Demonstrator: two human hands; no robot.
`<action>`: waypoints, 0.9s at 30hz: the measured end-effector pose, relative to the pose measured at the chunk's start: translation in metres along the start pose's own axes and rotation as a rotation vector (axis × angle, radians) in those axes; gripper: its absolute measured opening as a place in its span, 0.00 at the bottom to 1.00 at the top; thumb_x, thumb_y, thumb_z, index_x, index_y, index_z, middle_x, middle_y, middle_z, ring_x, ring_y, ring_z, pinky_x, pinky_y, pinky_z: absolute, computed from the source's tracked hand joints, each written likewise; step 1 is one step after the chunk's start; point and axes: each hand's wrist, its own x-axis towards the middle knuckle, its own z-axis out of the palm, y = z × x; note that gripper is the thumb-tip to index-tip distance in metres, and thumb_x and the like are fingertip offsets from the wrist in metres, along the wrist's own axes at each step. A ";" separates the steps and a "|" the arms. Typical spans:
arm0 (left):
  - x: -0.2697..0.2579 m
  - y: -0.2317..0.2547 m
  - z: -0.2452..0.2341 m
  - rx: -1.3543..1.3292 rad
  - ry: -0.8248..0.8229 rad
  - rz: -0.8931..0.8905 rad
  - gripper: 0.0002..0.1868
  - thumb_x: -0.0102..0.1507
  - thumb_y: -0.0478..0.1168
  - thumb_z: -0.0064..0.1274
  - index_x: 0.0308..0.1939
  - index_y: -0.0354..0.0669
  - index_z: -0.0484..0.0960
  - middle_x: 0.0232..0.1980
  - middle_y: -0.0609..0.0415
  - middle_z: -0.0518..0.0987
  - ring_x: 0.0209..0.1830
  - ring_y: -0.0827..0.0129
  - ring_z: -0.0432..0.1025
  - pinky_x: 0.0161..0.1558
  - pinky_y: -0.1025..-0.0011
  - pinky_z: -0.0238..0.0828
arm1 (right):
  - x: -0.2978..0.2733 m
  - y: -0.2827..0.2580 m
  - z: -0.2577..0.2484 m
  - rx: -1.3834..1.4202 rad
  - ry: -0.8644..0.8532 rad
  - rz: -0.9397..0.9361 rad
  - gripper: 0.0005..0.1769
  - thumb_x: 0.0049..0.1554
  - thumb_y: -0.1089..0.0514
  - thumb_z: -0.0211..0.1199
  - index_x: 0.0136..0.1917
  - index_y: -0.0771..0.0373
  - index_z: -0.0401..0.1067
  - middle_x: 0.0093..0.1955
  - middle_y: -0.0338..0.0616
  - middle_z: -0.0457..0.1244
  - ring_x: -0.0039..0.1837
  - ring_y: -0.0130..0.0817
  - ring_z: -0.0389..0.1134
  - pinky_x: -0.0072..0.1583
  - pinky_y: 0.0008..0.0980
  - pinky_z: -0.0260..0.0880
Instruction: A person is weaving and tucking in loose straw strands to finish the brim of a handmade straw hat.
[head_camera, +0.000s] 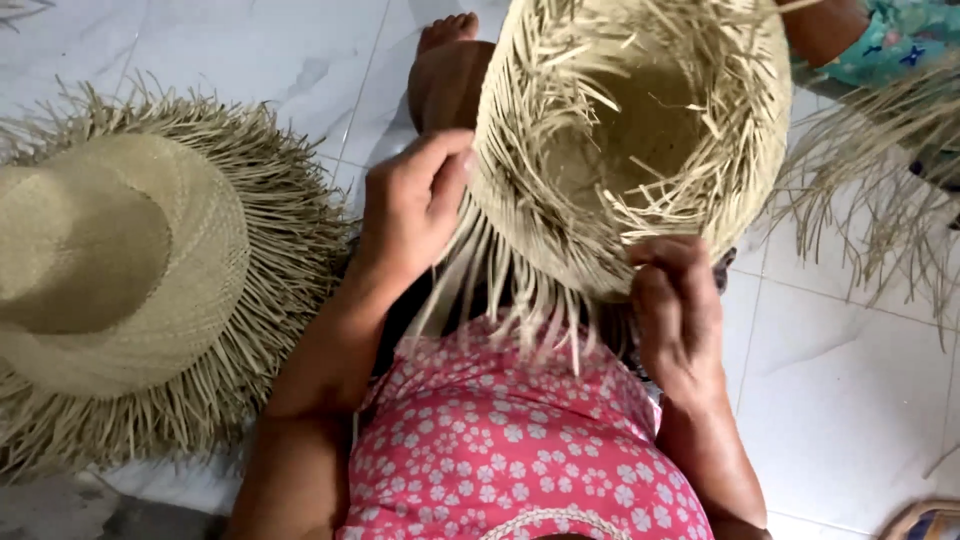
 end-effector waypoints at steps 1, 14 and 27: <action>-0.003 -0.006 0.003 0.003 0.005 -0.004 0.05 0.69 0.30 0.52 0.47 0.37 0.82 0.29 0.41 0.79 0.28 0.51 0.78 0.31 0.62 0.74 | 0.005 0.011 0.008 0.001 -0.007 -0.001 0.15 0.69 0.60 0.47 0.62 0.70 0.70 0.49 0.52 0.61 0.39 0.31 0.60 0.46 0.31 0.65; -0.036 -0.007 -0.004 -0.344 -0.130 -0.376 0.09 0.69 0.32 0.49 0.50 0.34 0.83 0.37 0.43 0.84 0.38 0.65 0.79 0.37 0.66 0.82 | 0.012 0.011 0.048 0.073 -0.113 -0.240 0.18 0.65 0.71 0.55 0.67 0.71 0.72 0.43 0.49 0.61 0.42 0.33 0.63 0.49 0.35 0.68; -0.023 -0.010 -0.009 -0.178 -0.107 -0.191 0.05 0.68 0.34 0.57 0.45 0.34 0.84 0.34 0.47 0.82 0.34 0.69 0.76 0.36 0.74 0.76 | 0.040 0.019 0.078 0.122 -0.220 -0.202 0.18 0.61 0.73 0.62 0.64 0.66 0.77 0.44 0.50 0.62 0.48 0.37 0.65 0.53 0.38 0.69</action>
